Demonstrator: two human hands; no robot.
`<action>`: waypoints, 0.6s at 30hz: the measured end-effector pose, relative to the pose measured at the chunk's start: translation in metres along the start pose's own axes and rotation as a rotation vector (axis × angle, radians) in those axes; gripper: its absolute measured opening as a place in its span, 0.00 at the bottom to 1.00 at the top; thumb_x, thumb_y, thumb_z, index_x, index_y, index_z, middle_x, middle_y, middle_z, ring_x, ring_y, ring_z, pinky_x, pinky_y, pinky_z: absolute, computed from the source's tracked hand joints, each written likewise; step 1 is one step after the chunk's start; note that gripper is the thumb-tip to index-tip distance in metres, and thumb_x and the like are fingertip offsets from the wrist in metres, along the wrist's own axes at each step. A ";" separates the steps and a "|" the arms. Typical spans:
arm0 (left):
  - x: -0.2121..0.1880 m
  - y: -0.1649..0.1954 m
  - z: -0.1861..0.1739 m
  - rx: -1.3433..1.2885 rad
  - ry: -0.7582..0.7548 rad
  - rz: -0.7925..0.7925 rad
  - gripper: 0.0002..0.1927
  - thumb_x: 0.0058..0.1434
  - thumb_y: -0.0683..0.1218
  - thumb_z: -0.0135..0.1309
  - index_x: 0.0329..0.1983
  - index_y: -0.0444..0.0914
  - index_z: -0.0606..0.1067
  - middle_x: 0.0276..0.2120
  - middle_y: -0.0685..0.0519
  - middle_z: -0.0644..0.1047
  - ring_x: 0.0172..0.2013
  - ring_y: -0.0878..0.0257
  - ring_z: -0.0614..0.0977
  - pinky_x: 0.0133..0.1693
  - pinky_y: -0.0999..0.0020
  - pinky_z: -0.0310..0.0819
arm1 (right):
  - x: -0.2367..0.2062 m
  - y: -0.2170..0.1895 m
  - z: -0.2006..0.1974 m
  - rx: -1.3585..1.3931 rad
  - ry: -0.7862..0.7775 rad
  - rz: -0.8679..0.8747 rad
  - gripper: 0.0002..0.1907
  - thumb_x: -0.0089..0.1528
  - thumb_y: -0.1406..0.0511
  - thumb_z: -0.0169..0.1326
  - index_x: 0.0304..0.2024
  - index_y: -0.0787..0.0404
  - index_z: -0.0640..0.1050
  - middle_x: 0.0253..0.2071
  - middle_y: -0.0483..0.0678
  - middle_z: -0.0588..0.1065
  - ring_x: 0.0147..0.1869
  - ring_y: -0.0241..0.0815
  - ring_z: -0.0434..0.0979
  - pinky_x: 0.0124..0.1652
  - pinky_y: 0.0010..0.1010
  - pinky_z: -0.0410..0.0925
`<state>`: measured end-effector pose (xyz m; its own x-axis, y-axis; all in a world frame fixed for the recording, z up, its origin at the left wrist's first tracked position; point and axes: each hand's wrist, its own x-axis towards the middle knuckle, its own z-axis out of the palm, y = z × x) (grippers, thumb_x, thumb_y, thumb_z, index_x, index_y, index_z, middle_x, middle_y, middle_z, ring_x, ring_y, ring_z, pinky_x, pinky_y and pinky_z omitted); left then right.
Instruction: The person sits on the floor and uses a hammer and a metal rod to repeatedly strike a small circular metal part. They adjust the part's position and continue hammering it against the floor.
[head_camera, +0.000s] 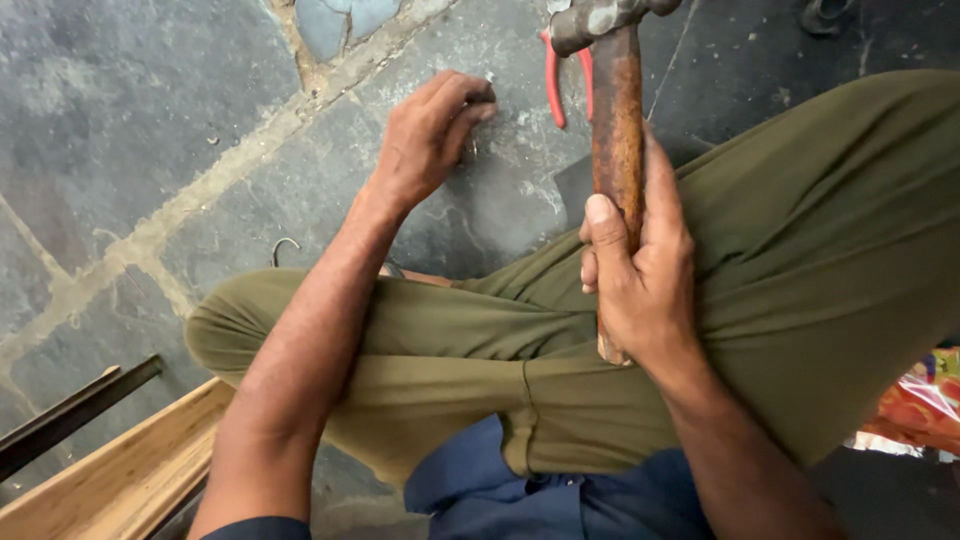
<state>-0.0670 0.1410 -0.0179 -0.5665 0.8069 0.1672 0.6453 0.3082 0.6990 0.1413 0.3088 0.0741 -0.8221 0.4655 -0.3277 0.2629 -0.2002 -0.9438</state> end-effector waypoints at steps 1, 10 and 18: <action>-0.001 -0.002 -0.001 0.023 0.002 0.009 0.06 0.72 0.42 0.57 0.49 0.36 0.75 0.42 0.46 0.79 0.41 0.49 0.82 0.43 0.59 0.77 | 0.001 0.000 0.000 0.012 -0.008 -0.002 0.31 0.74 0.64 0.48 0.77 0.61 0.57 0.32 0.41 0.69 0.27 0.27 0.67 0.27 0.21 0.66; -0.017 -0.014 -0.002 0.240 0.034 0.171 0.10 0.70 0.44 0.58 0.48 0.35 0.72 0.43 0.45 0.78 0.42 0.46 0.80 0.42 0.56 0.76 | -0.006 -0.003 0.008 -0.131 -0.012 -0.063 0.30 0.75 0.64 0.48 0.77 0.63 0.57 0.33 0.45 0.71 0.27 0.30 0.69 0.28 0.24 0.67; -0.029 -0.027 -0.007 0.191 0.066 0.139 0.08 0.69 0.41 0.57 0.47 0.37 0.72 0.39 0.47 0.77 0.39 0.48 0.81 0.39 0.56 0.77 | -0.026 -0.006 0.037 -0.630 -0.011 -0.435 0.30 0.78 0.66 0.49 0.77 0.65 0.51 0.69 0.69 0.68 0.65 0.60 0.80 0.58 0.41 0.74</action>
<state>-0.0713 0.1057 -0.0368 -0.4937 0.8155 0.3021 0.8011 0.2913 0.5229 0.1425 0.2663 0.0899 -0.9216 0.3805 0.0759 0.1502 0.5303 -0.8344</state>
